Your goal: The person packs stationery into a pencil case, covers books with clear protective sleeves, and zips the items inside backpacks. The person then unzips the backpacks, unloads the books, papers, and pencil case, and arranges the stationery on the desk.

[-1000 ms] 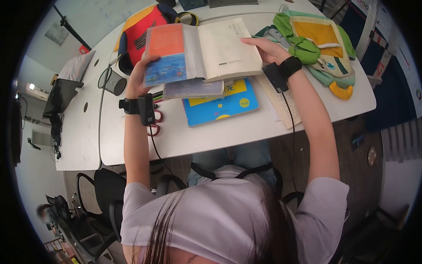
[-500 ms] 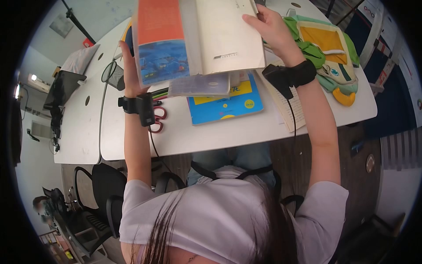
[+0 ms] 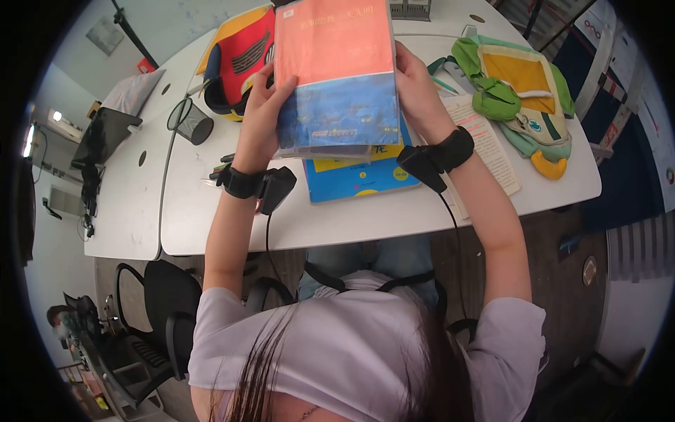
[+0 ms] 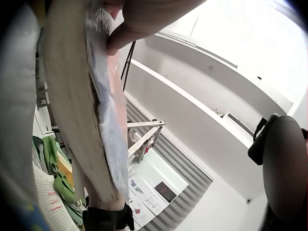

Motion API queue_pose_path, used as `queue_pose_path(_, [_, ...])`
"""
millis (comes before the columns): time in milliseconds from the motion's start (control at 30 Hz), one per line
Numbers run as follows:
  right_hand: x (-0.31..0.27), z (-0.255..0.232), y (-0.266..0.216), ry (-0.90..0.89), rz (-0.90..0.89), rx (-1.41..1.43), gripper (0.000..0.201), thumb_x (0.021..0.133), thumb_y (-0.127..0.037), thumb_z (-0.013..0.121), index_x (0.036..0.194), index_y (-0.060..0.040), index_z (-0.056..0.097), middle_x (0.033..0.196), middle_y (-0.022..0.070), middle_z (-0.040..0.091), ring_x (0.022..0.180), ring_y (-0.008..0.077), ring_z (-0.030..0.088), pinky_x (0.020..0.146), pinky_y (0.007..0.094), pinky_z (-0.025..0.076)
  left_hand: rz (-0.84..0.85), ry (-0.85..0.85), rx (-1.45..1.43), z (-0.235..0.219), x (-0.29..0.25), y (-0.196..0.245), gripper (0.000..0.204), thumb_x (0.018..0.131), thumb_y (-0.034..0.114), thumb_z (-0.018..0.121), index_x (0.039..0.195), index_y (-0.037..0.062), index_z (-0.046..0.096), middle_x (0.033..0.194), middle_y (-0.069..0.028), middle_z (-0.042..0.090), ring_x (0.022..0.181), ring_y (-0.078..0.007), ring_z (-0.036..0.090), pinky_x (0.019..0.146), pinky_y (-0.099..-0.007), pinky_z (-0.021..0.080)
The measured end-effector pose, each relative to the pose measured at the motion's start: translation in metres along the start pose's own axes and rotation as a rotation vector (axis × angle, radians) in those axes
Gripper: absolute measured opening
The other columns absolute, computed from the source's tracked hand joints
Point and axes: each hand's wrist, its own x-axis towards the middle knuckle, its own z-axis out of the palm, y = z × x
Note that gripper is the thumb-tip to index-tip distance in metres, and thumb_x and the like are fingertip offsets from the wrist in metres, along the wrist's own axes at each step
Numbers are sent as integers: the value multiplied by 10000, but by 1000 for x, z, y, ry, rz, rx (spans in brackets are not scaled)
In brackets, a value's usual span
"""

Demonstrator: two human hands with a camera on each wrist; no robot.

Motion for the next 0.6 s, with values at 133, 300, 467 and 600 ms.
queue_pose_path(133, [-4, 0, 5, 37, 23, 49, 368, 894, -158, 481, 1223, -2, 428, 1124, 71, 542, 980, 107, 534, 815, 235, 448, -39, -73, -173, 3, -4, -5, 407, 895, 155, 501, 1235, -24, 367, 1162, -113, 527, 1026, -133, 519, 864, -251, 410])
queue_pose_path(300, [-14, 8, -3, 133, 164, 177, 378, 928, -247, 408, 1236, -29, 422, 1149, 61, 529, 1026, 112, 514, 839, 260, 443, -71, -145, -273, 6, -9, -3, 448, 919, 215, 442, 1297, -6, 351, 1256, -93, 470, 1128, -149, 457, 941, -286, 361])
queue_pose_path(467, [-21, 0, -11, -56, 344, 437, 432, 912, -324, 414, 1250, -54, 406, 1164, 50, 513, 1024, 136, 519, 859, 274, 426, -80, -180, -405, 11, -12, -1, 433, 924, 225, 429, 1292, 12, 353, 1247, -74, 469, 1112, -143, 464, 940, -289, 364])
queue_pose_path(600, [-21, 2, -28, -58, 311, 415, 439, 896, -305, 450, 1252, -52, 407, 1147, 49, 518, 1025, 140, 518, 858, 277, 423, -104, -160, -446, 6, -9, -8, 435, 924, 234, 426, 1293, 15, 353, 1252, -71, 466, 1120, -139, 459, 949, -298, 362])
